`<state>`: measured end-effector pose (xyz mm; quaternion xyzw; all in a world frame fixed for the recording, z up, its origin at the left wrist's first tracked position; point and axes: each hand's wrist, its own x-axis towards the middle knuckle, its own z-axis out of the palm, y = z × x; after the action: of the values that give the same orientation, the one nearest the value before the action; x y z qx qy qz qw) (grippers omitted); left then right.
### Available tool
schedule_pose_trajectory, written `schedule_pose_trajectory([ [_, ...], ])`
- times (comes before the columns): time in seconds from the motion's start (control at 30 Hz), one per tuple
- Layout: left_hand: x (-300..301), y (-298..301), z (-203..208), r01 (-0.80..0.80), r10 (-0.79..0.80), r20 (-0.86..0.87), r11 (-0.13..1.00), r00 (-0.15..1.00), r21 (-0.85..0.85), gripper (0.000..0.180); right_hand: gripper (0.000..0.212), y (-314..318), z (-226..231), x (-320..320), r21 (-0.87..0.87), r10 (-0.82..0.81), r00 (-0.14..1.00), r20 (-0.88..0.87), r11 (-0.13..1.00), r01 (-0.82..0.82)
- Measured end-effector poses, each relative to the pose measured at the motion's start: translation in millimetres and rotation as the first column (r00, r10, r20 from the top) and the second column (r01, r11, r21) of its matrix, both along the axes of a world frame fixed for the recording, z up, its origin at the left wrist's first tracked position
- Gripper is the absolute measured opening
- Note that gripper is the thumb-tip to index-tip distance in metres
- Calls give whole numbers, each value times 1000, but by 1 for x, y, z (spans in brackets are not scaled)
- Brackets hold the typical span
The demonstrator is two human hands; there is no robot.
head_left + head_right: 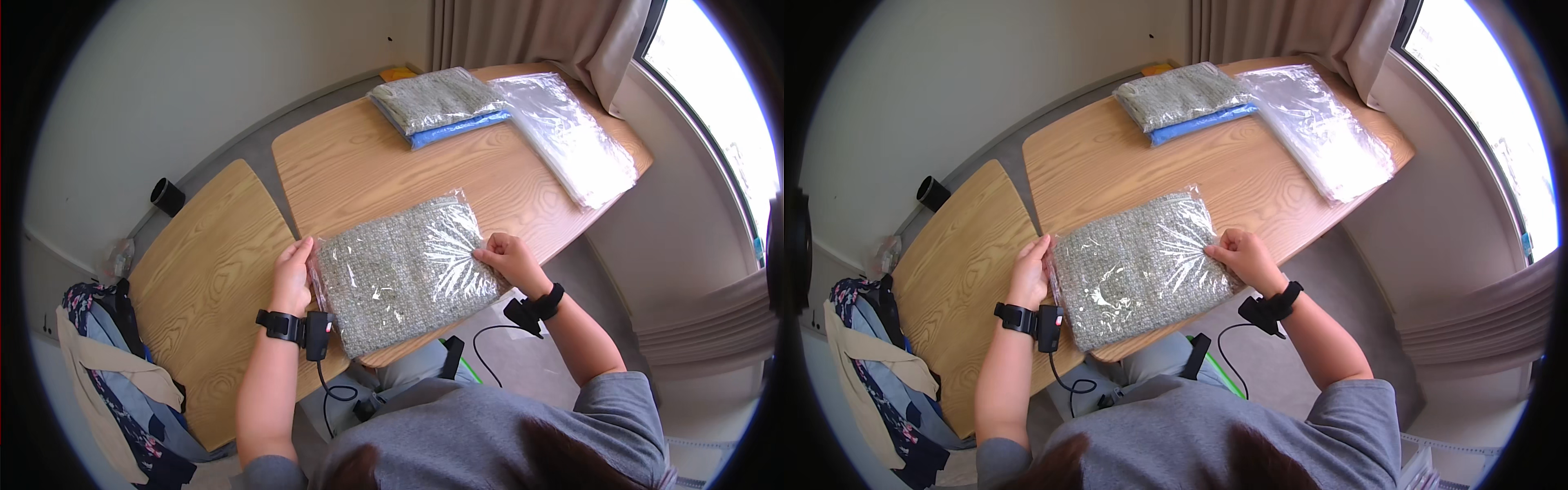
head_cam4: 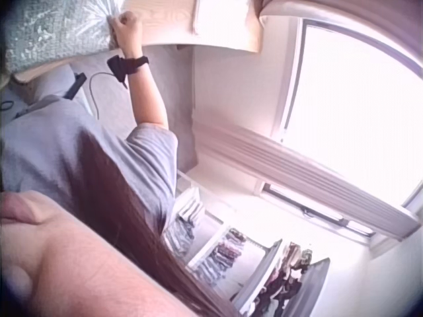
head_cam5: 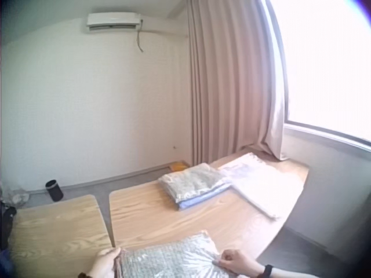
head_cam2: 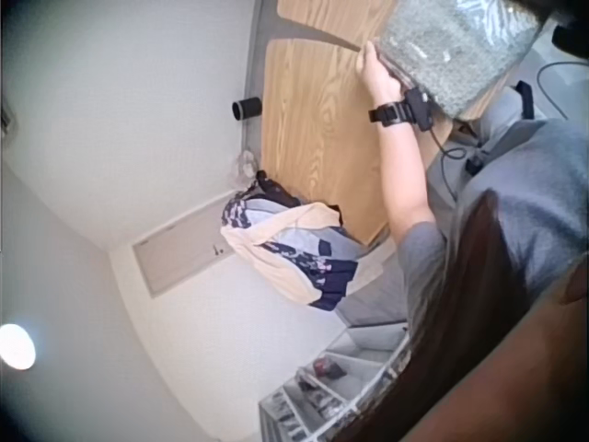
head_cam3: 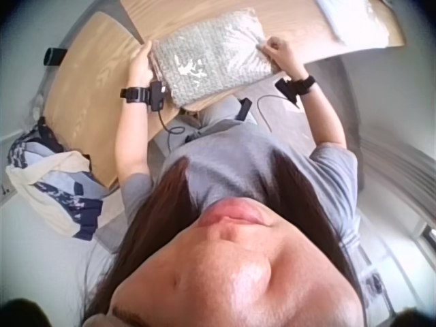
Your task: Folding a sequined skirt and a sweater and putting them in plastic bags.
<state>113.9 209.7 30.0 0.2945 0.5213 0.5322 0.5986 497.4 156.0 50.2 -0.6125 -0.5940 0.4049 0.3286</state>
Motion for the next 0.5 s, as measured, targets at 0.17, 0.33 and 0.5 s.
schedule_pose_trajectory([
  [0.17, 5, -26, 36, 130, -152, -169, 983, 974, -132, 42, 35, -6, 14, 4, -113, -40, 982, -185, 993, 19],
  [0.33, 12, -66, 46, 374, -416, -235, 905, 878, -203, 42, 50, -4, 17, 9, -209, -5, 978, -210, 977, -40],
  [0.5, 21, -77, 28, 371, -366, -266, 928, 892, -30, 23, 29, -1, 12, 5, -202, 53, 995, -87, 977, -70],
])
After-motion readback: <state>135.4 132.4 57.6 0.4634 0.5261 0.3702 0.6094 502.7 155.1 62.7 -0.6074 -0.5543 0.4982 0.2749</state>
